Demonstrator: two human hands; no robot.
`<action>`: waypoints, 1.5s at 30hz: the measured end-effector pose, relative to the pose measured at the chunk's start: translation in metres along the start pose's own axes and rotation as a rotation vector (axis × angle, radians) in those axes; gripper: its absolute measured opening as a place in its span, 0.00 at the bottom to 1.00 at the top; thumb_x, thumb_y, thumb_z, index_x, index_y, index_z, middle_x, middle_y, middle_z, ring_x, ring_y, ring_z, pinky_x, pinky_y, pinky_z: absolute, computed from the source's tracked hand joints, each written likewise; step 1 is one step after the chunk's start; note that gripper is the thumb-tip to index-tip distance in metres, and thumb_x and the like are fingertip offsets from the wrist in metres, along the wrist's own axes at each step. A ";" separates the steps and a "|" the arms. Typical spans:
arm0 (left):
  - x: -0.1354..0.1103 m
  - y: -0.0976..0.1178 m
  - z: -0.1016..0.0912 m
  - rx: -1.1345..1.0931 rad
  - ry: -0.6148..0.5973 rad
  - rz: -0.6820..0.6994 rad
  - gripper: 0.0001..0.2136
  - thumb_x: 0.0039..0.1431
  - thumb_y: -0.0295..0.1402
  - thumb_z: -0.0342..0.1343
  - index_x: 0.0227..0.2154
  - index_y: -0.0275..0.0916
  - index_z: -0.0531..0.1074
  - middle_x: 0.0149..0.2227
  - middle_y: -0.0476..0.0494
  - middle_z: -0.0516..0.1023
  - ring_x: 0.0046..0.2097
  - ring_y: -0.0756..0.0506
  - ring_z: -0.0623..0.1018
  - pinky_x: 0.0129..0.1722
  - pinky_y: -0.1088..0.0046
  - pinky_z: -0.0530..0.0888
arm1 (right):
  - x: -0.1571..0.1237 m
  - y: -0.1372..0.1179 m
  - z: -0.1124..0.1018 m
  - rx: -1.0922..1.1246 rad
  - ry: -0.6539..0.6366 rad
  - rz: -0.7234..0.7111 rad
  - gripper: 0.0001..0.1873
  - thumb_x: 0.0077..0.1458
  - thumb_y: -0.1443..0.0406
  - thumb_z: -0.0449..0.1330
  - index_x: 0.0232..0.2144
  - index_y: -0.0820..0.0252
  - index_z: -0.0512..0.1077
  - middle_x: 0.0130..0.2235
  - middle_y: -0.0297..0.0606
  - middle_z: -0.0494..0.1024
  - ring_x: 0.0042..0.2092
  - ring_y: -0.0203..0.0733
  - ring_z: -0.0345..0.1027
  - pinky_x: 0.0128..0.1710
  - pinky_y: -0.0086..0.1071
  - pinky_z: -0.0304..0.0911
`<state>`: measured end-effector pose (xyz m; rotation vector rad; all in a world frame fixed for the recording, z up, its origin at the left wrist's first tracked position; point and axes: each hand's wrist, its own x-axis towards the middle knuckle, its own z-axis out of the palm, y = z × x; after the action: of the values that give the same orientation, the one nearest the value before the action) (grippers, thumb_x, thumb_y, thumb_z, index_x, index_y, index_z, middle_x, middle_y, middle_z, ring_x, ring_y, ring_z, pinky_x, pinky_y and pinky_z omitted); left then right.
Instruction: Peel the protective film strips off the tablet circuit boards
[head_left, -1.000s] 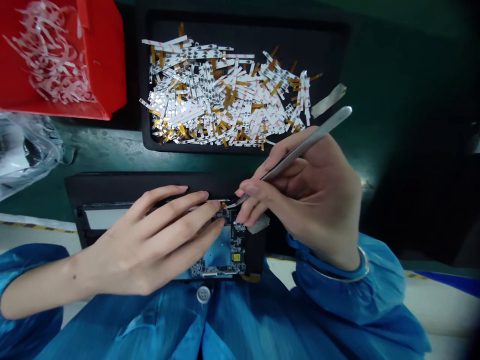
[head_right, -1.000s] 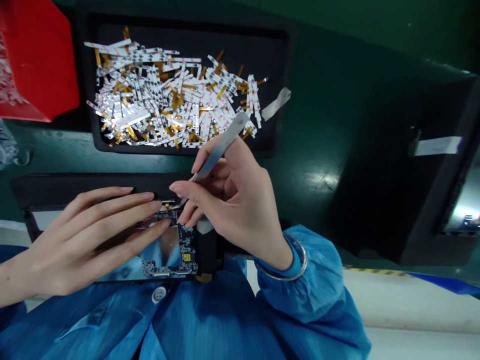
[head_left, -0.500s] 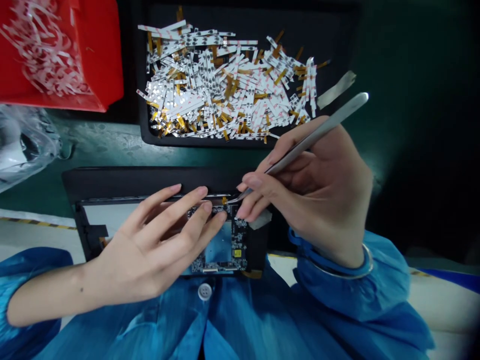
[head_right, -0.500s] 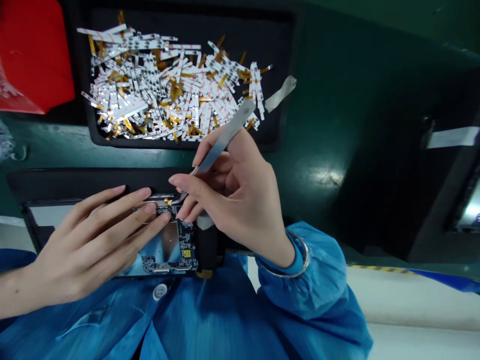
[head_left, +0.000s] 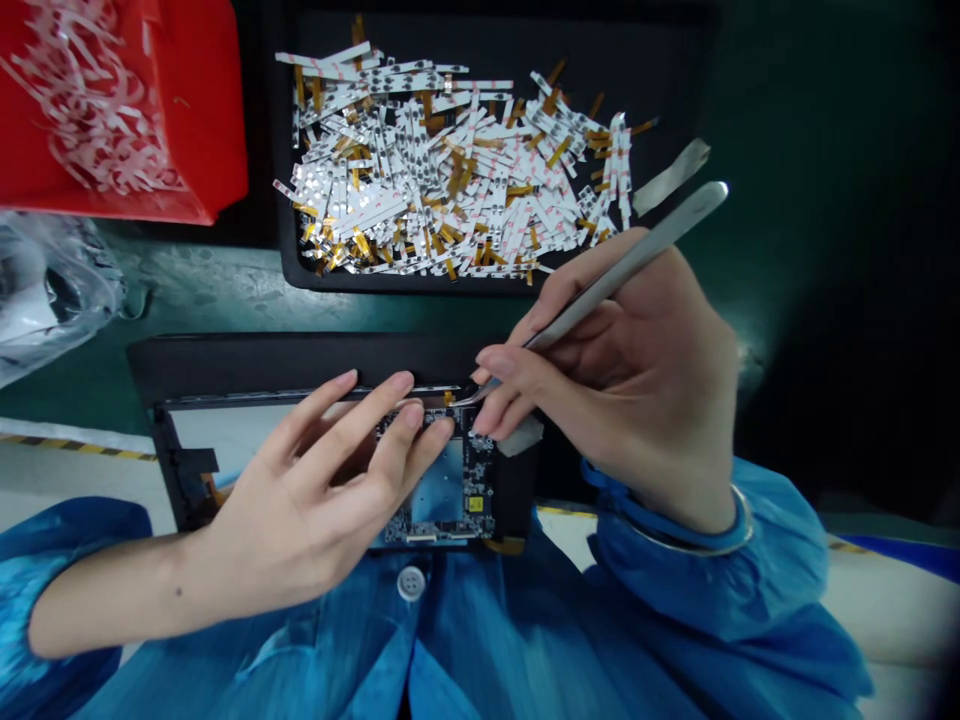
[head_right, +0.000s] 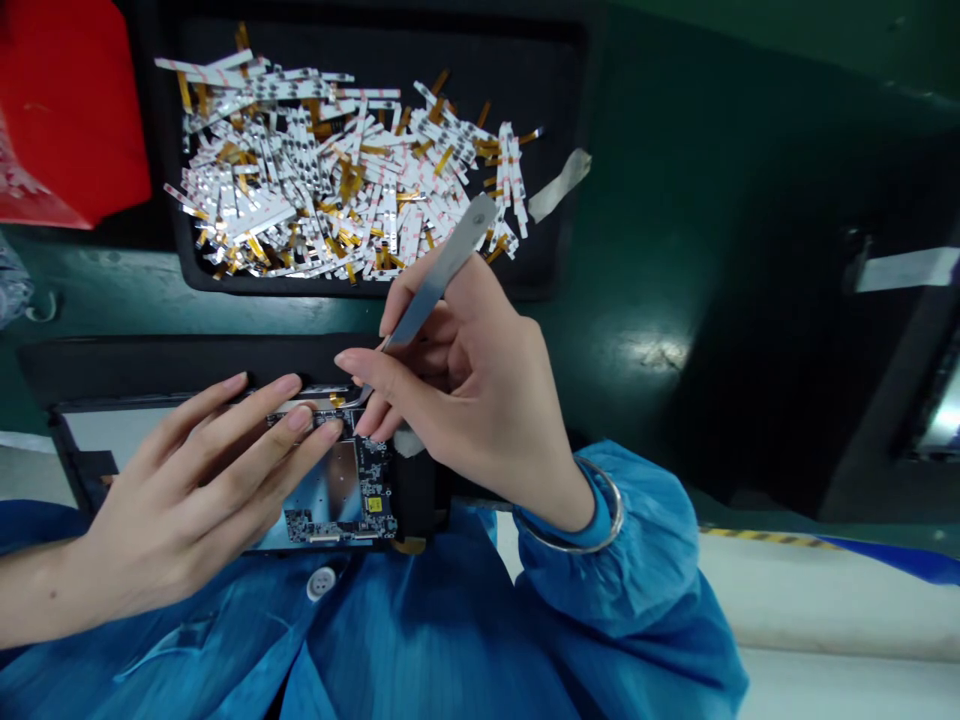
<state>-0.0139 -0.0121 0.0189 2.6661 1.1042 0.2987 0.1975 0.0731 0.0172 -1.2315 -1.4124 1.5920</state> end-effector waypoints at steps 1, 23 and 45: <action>0.000 0.000 -0.001 0.011 -0.011 0.004 0.19 0.68 0.21 0.45 0.61 0.25 0.63 0.53 0.34 0.75 0.65 0.31 0.64 0.66 0.49 0.62 | 0.000 0.000 -0.001 -0.001 -0.008 0.000 0.17 0.53 0.59 0.70 0.35 0.51 0.63 0.25 0.23 0.75 0.23 0.36 0.75 0.21 0.27 0.76; 0.019 -0.006 -0.008 0.030 0.173 -0.039 0.07 0.63 0.24 0.60 0.42 0.31 0.70 0.41 0.39 0.81 0.51 0.39 0.79 0.43 0.61 0.77 | 0.005 0.003 -0.003 0.075 -0.118 -0.047 0.16 0.55 0.66 0.68 0.35 0.50 0.62 0.28 0.24 0.75 0.23 0.37 0.76 0.19 0.27 0.73; 0.040 -0.013 -0.014 0.255 0.219 0.083 0.02 0.63 0.25 0.59 0.37 0.31 0.72 0.32 0.45 0.78 0.35 0.45 0.81 0.30 0.71 0.79 | 0.007 0.003 -0.004 0.016 -0.105 -0.047 0.15 0.54 0.61 0.69 0.36 0.50 0.64 0.25 0.24 0.73 0.23 0.35 0.74 0.19 0.25 0.72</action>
<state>0.0013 0.0272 0.0322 2.9673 1.1644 0.5074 0.1996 0.0807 0.0124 -1.1112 -1.4798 1.6534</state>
